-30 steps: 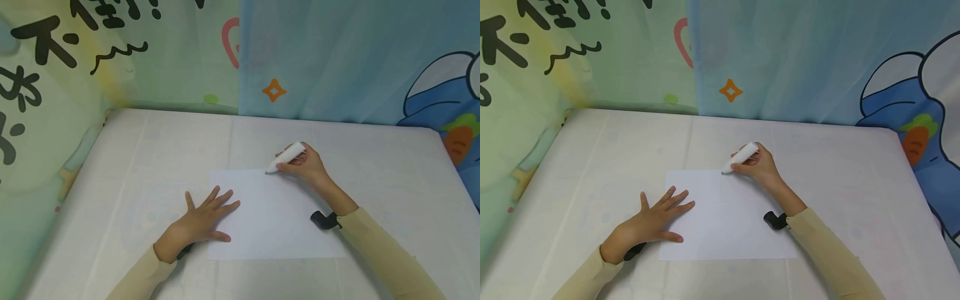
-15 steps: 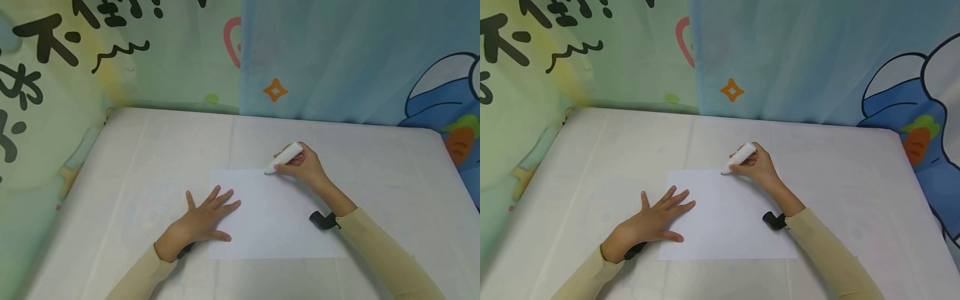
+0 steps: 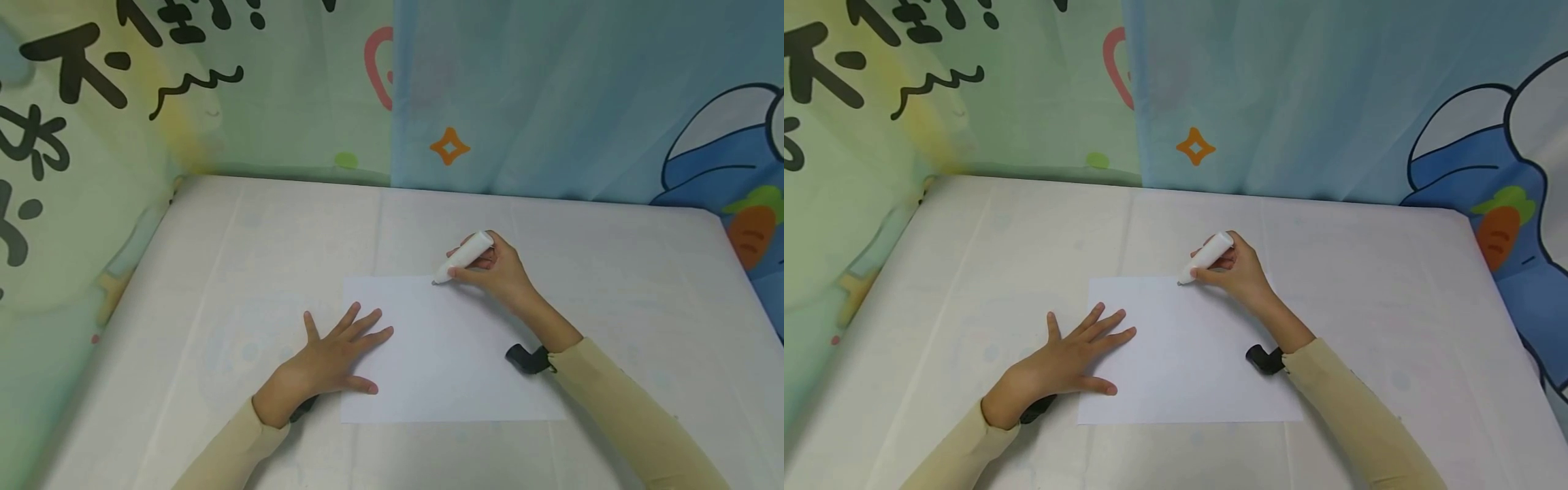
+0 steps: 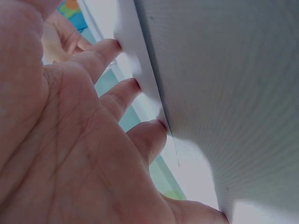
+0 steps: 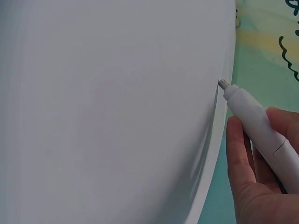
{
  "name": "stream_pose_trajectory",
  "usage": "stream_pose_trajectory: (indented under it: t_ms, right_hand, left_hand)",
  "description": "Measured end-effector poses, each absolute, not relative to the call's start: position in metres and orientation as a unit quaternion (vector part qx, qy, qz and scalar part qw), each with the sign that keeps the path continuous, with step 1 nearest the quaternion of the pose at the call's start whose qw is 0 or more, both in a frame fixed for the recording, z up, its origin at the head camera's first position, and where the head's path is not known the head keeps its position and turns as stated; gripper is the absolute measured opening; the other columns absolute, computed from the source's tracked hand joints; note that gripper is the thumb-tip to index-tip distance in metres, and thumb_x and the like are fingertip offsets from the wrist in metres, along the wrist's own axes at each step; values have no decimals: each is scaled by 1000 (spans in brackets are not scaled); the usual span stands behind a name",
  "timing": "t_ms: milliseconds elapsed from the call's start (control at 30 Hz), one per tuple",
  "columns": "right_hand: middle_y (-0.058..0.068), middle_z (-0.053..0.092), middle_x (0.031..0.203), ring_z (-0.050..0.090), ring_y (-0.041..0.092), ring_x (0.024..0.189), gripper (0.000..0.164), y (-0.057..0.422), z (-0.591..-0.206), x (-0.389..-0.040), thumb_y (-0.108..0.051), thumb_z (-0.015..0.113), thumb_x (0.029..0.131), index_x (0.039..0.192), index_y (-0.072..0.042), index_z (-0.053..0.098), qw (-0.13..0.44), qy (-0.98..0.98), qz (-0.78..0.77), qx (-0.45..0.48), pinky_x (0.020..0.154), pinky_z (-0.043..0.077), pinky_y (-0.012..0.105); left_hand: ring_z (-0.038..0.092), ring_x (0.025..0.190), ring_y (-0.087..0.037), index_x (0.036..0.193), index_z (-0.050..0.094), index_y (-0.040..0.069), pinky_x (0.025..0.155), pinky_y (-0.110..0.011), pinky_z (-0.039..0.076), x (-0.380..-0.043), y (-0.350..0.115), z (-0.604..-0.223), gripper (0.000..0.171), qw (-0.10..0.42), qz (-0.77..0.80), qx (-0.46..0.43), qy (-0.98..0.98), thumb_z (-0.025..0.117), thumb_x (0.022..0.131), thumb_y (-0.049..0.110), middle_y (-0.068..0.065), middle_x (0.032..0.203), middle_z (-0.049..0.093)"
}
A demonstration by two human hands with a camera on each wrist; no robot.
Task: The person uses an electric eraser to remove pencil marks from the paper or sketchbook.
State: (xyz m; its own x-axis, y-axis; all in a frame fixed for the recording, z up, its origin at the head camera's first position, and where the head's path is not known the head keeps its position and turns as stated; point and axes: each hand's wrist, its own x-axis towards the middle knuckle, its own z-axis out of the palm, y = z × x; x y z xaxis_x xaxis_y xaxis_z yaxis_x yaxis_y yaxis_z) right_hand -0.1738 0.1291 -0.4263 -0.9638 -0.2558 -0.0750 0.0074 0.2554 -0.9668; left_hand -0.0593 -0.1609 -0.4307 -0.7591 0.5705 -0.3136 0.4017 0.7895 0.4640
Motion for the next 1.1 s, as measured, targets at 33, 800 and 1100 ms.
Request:
stream_pose_trajectory:
  t_ms: [33, 800, 1100]
  right_hand:
    - [-17, 68, 95, 65, 4, 91, 52, 129, -426, -174, 5, 77, 77, 119, 7, 46, 109, 786, -604, -78, 81, 50, 16]
    - [-7, 69, 102, 64, 3, 90, 52, 127, -425, -176, 2, 78, 78, 120, 7, 47, 108, 803, -581, -81, 80, 51, 15]
    - [-10, 69, 100, 64, 3, 89, 51, 127, -425, -175, 2, 78, 78, 119, 7, 47, 104, 801, -583, -85, 80, 51, 15]
  left_hand:
    - [2, 151, -30, 153, 34, 25, 94, -85, -4, -59, -161, -431, 84, 225, 187, 264, 919, 73, 82, 49, -1, 164, 16]
    - [1, 151, -29, 153, 34, 26, 95, -84, -4, -60, -160, -429, 84, 231, 185, 260, 919, 73, 82, 49, 0, 164, 15]
    - [1, 151, -30, 153, 34, 26, 95, -84, -4, -60, -160, -430, 85, 231, 186, 261, 919, 73, 81, 49, 0, 164, 15]
